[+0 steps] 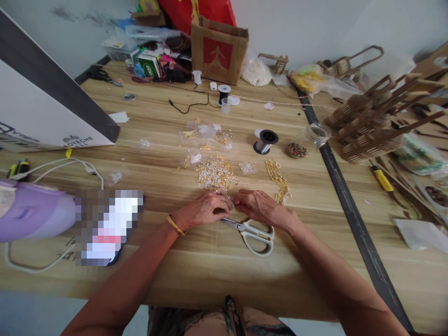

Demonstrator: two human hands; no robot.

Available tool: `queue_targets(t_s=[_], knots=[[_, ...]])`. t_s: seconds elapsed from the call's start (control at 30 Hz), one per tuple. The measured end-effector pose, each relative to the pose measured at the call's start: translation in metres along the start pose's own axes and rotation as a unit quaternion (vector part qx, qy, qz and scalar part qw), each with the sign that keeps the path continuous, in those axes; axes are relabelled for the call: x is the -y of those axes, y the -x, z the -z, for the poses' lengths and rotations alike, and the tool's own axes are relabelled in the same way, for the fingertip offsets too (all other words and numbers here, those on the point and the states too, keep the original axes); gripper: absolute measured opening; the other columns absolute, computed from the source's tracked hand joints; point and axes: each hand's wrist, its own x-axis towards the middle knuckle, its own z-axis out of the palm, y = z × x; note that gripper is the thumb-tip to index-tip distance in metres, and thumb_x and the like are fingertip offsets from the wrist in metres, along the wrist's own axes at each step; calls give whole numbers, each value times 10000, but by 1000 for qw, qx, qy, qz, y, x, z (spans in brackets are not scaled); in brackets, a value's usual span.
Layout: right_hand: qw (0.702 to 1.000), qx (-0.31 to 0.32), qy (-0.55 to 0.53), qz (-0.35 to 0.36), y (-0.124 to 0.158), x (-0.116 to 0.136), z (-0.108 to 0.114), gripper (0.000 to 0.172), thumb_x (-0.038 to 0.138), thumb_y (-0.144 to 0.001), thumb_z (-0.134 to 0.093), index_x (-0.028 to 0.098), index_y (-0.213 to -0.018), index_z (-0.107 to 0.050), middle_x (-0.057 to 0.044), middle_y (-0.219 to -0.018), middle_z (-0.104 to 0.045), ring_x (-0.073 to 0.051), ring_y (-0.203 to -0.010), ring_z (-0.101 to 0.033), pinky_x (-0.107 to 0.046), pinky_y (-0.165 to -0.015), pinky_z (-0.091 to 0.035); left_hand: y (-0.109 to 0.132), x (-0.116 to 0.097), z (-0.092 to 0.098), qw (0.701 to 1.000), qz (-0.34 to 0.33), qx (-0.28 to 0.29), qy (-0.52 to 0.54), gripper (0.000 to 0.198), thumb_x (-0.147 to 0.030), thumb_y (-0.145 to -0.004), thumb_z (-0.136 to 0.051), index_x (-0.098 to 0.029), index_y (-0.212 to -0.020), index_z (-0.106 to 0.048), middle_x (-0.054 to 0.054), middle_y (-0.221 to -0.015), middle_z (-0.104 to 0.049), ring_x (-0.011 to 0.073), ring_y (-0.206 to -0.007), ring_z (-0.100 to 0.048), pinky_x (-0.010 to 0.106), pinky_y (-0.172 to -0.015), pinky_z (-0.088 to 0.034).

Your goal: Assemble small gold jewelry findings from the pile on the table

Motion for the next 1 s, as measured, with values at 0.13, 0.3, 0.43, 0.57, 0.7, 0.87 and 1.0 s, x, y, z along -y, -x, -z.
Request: queue_targets(t_s=[0.13,0.3,0.43,0.57,0.7,0.87,1.0], knots=[[1000,-3,-6,9,0,1,2,73,121,-878,-541,152,-842,-596,-19,-801,-591,-99,-655,-517,-235,-590,-298,-1,-1,1,1000,7,-5,4,121,-137,-840,-594,-164,-764,-685,34,-898,-714,163,-920,-593,290,-865,-433],[1000,-1,3,6,0,1,1,74,118,-880,-542,154,-834,-588,-19,-802,-592,-104,-666,-526,-235,-591,-302,-3,-2,2,1000,-8,-9,-2,143,-121,-845,-583,-163,-749,-680,33,-854,-710,157,-885,-591,294,-865,-427],[1000,5,1,2,-1,0,0,66,120,-877,-546,156,-841,-588,-19,-807,-588,-108,-676,-529,-237,-592,-305,-3,-1,2,1000,-17,-11,1,146,-118,-843,-587,-163,-740,-681,28,-807,-714,160,-867,-587,292,-844,-425],[1000,10,-7,7,-1,-1,1,63,135,-879,-548,158,-837,-588,-22,-818,-590,-113,-692,-531,-239,-599,-309,-2,1,1,1000,-13,-7,5,133,-129,-839,-598,-164,-745,-685,28,-829,-721,165,-881,-580,288,-826,-427],[1000,13,-9,5,0,2,3,80,192,-898,-548,156,-843,-593,-34,-831,-599,-120,-697,-535,-245,-599,-313,-2,2,0,1000,-14,-6,9,130,-142,-840,-597,-163,-750,-688,32,-831,-721,168,-889,-578,295,-827,-434],[1000,16,0,2,1,5,5,186,282,-934,-512,154,-828,-595,-36,-816,-597,-120,-680,-538,-253,-600,-310,-2,5,-1,1000,-14,-9,5,115,-140,-833,-602,-165,-767,-693,38,-846,-722,179,-910,-576,303,-825,-441],[1000,14,14,-1,0,6,2,166,282,-921,-538,155,-827,-588,-37,-828,-597,-114,-675,-529,-251,-595,-298,-2,5,-1,1000,-21,-11,5,118,-133,-832,-599,-163,-764,-691,39,-856,-722,171,-895,-584,299,-832,-439]])
